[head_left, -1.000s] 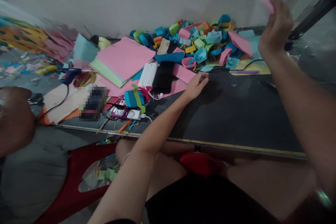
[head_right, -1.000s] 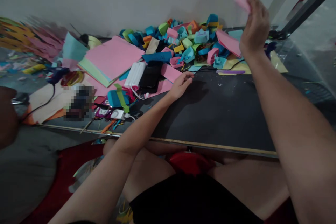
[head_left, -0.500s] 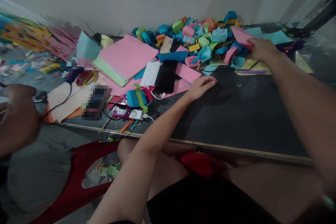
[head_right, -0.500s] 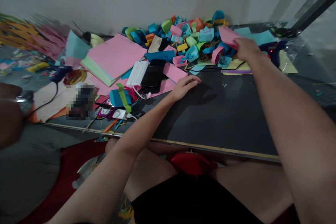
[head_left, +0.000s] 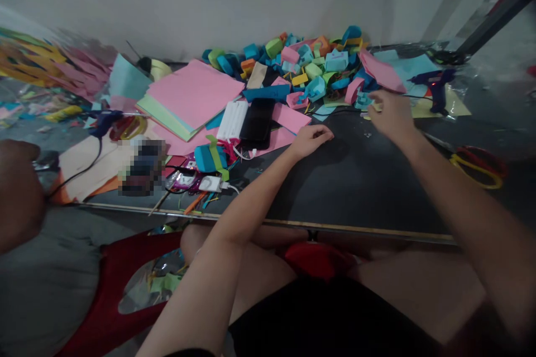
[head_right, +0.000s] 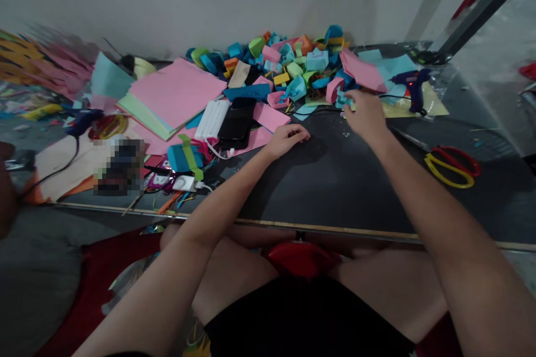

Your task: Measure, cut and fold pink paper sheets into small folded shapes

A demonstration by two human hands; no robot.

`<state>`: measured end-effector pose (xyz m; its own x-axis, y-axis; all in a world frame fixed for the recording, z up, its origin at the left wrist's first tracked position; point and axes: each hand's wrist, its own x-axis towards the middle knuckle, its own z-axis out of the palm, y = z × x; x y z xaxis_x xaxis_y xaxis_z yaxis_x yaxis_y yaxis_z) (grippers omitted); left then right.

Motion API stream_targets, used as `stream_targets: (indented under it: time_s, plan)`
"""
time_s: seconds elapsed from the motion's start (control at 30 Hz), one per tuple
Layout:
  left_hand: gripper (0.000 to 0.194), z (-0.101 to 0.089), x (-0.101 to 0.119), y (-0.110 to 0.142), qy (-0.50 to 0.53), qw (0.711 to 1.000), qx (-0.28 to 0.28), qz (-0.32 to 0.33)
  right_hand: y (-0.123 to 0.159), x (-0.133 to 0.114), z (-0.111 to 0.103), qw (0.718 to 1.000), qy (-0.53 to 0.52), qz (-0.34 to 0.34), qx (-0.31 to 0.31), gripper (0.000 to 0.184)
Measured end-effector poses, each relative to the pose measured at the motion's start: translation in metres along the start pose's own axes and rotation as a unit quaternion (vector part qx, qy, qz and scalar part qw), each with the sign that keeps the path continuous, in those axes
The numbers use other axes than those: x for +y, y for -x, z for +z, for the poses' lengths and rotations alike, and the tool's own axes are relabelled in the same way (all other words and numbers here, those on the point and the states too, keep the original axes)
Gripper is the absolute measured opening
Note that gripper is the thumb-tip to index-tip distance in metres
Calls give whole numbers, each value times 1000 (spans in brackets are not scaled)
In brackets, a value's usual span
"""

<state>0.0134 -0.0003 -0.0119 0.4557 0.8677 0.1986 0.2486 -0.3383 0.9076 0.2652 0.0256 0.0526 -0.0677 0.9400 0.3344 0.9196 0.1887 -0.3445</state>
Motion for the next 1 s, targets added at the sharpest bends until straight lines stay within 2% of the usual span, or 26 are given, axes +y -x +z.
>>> stream_targets:
  time_s: [0.1, 0.23, 0.33, 0.47, 0.53, 0.67, 0.73, 0.83, 0.93, 1.0]
  plan:
    - [23, 0, 3, 1, -5, 1000, 7, 2, 31, -21, 11, 997, -60, -36, 14, 35]
    - [24, 1, 6, 5, -44, 999, 7, 14, 48, -39, 30, 988, -131, -65, 46, 38]
    - [25, 2, 11, 10, -133, 990, 26, 48, 52, -43, 44, 982, -152, -98, 55, 26]
    - [21, 3, 18, 17, -286, 953, 66, 77, 55, -39, 52, 974, -181, -131, 38, 18]
    - [22, 0, 20, 18, -339, 934, 102, 49, 56, -36, 52, 971, -203, -123, 43, 18]
    - [59, -12, 14, 17, -398, 894, 201, -39, 53, -32, 51, 969, -232, -74, 53, 13]
    - [59, -19, 10, 17, -416, 877, 227, -73, 53, -32, 52, 966, -250, -44, 50, 7]
    - [52, -28, 10, 15, -428, 866, 226, -124, 56, -36, 53, 956, -293, -16, 7, 15]
    - [49, -32, 20, 15, -434, 858, 205, -186, 62, -44, 52, 941, -336, -16, -44, 20]
    - [47, -31, 29, 16, -440, 854, 192, -200, 66, -53, 51, 926, -371, -10, -74, 27]
